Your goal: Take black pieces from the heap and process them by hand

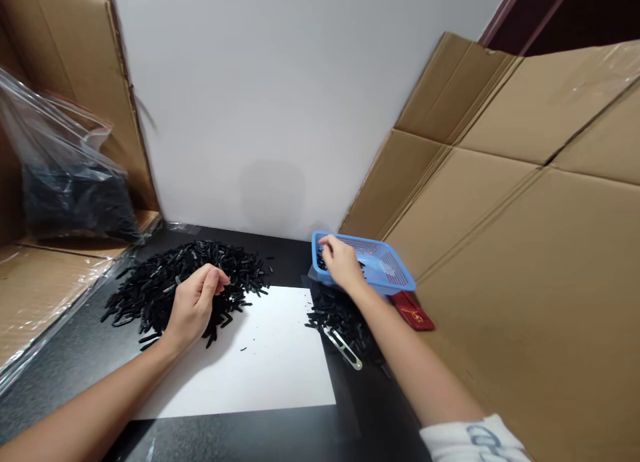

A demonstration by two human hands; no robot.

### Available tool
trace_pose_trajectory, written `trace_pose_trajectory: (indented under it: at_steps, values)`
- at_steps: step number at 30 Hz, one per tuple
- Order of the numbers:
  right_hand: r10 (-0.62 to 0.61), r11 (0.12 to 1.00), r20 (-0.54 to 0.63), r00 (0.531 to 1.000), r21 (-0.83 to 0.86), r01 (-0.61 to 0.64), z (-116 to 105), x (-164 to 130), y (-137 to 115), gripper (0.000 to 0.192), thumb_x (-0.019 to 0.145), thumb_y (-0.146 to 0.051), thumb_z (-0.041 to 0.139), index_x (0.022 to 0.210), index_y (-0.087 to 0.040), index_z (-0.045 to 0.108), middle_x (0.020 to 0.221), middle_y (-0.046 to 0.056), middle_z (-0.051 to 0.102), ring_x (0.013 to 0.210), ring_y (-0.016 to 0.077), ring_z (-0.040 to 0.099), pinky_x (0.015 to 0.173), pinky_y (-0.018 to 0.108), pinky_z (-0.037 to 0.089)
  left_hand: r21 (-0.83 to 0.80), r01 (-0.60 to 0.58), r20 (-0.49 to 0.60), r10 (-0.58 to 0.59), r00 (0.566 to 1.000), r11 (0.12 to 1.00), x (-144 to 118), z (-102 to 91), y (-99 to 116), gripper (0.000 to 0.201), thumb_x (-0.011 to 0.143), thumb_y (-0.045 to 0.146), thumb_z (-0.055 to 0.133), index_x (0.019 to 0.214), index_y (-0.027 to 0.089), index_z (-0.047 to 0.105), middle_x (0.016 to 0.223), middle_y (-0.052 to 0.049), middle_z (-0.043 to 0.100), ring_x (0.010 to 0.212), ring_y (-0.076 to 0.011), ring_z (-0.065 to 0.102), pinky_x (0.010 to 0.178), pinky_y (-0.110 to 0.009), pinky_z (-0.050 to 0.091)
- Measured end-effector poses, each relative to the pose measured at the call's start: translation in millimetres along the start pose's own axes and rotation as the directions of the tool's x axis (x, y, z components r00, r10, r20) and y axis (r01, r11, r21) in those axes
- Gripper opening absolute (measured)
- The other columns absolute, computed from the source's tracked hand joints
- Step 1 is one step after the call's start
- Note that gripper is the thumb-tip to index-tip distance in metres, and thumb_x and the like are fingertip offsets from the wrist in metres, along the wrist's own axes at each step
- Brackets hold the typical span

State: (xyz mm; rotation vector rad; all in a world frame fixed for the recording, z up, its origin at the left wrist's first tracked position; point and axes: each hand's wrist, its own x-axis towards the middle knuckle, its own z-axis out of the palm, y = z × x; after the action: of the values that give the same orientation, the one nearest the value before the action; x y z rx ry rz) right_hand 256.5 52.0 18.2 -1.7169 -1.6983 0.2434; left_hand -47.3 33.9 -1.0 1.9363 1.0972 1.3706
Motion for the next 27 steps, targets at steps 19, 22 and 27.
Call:
trace_pose_trajectory:
  at_steps: [19,22,27]
  values:
    - [-0.303,0.932,0.428,0.851,0.319,0.171,14,-11,-91,0.131,0.055,-0.03,0.087,0.156,-0.013,0.004,0.059,-0.013,0.04,0.049,0.0118,0.041,0.05,0.024,0.034,0.55,-0.12,0.256,-0.03,0.966,0.827,35,-28.7,25,0.112,0.06,0.053,0.08,0.152,0.023,0.025,0.125,-0.013,0.04,0.116,-0.0349,0.041,0.1,-0.051,0.035]
    - [-0.214,0.963,0.425,0.879,0.242,0.118,-27,5,-74,0.125,0.065,-0.03,0.081,0.155,-0.013,-0.004,0.057,-0.015,0.036,0.044,0.0099,0.034,0.047,0.023,0.029,0.609,-0.077,0.232,-0.084,0.969,0.79,59,-64.5,27,0.118,0.054,0.056,0.081,0.151,0.014,0.029,0.114,-0.014,0.045,0.11,-0.0386,0.044,0.095,-0.052,0.037]
    - [-0.125,0.99,0.444,0.887,0.111,0.083,-87,-4,-55,0.11,0.067,-0.029,0.08,0.155,-0.015,0.016,0.056,-0.012,0.042,0.046,0.0109,0.037,0.047,0.023,0.03,0.681,-0.088,0.272,-0.14,0.952,0.727,61,-124.3,23,0.122,0.051,0.076,0.067,0.148,0.009,0.034,0.093,-0.005,0.047,0.097,-0.0322,0.048,0.091,-0.045,0.04]
